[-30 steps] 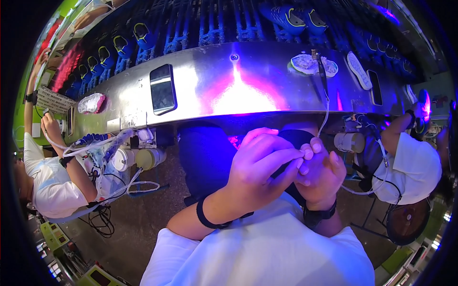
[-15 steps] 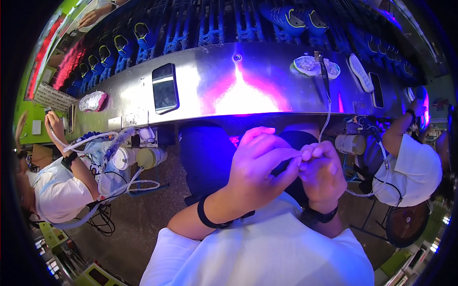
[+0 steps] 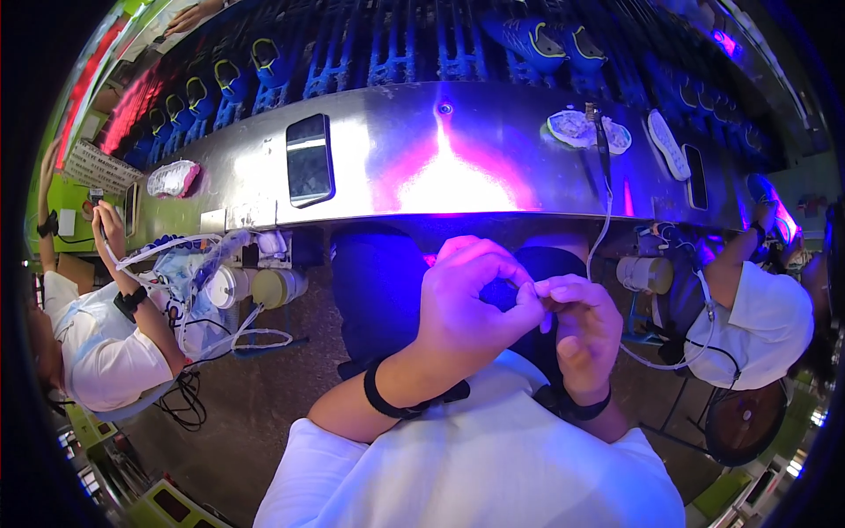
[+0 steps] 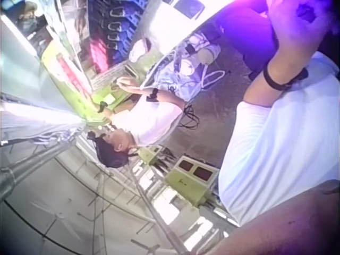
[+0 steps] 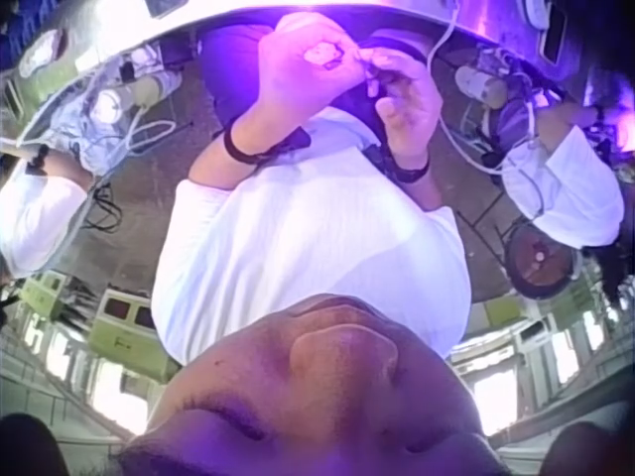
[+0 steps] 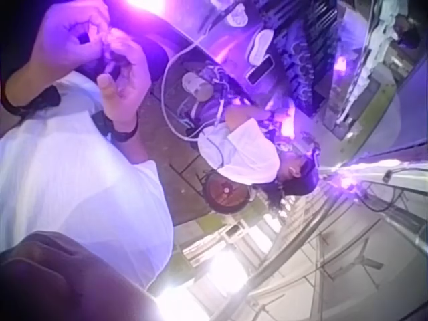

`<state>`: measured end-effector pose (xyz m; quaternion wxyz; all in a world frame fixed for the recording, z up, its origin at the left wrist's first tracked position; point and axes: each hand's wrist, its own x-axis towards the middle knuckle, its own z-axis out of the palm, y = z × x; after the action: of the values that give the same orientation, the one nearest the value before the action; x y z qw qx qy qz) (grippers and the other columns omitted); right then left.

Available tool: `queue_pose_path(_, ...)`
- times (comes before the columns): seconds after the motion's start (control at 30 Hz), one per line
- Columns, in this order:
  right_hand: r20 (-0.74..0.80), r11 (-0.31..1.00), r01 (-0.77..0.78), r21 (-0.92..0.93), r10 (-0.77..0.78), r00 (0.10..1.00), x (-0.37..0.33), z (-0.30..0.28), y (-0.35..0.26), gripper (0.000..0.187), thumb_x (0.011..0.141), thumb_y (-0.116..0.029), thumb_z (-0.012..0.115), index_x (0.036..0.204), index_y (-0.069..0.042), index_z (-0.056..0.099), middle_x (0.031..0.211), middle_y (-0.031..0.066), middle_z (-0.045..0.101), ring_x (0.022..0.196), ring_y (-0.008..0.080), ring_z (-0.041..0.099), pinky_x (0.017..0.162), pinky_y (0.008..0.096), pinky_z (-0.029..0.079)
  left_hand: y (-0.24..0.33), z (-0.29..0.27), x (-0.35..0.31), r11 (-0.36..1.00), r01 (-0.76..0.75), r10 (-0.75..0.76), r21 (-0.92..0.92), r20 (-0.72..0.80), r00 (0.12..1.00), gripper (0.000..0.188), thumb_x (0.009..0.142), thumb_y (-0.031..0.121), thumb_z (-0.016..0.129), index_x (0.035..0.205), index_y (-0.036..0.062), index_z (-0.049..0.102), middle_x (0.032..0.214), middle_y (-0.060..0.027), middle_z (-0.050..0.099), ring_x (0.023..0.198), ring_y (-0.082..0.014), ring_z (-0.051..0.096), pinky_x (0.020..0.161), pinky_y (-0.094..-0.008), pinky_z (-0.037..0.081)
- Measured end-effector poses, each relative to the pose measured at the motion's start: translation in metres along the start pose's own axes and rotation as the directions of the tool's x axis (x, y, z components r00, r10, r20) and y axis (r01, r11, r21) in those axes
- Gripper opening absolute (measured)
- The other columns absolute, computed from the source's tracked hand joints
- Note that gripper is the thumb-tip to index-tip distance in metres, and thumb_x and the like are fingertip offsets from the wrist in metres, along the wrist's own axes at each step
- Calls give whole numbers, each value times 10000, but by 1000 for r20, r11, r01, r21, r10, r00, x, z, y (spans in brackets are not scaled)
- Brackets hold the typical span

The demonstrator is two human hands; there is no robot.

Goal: The recorder uses a brush to apply adhesive to the bottom of various shoe components on an assembly line.

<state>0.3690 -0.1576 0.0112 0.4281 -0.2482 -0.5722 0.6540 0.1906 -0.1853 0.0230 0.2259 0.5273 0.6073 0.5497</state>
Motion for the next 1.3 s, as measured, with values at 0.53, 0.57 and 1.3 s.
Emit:
queue_pose_path(0.53, 158, 406, -250, 879, 246, 956, 3, -17, 15, 595, 920, -490, 642, 1285, -46, 494, 1185, 139, 593, 941, 252, 590, 642, 319, 477, 3, 3, 2, 984, -138, 144, -115, 48, 988, 183, 733, 44, 829, 906, 63, 773, 838, -54, 726, 806, -210, 687, 897, -402, 528)
queue_pose_path(0.57, 172, 356, -264, 896, 270, 947, 3, -15, 14, 582, 923, -494, 639, 1278, -56, 495, 1173, 129, 590, 936, 252, 591, 632, 317, 477, 4, 3, 1, 984, -138, 144, -116, 48, 988, 183, 733, 44, 829, 906, 63, 773, 838, -54, 726, 806, -210, 687, 897, -402, 528)
queue_pose_path(1.3, 5, 860, -176, 479, 198, 980, -1, -16, 11, 654, 885, -474, 716, 1290, -3, 515, 1221, 155, 615, 1003, 229, 623, 733, 328, 495, -4, 6, -1, 989, -148, 149, -7, 25, 989, 167, 684, 93, 833, 804, 83, 717, 796, -48, 679, 784, -239, 658, 859, -394, 500)
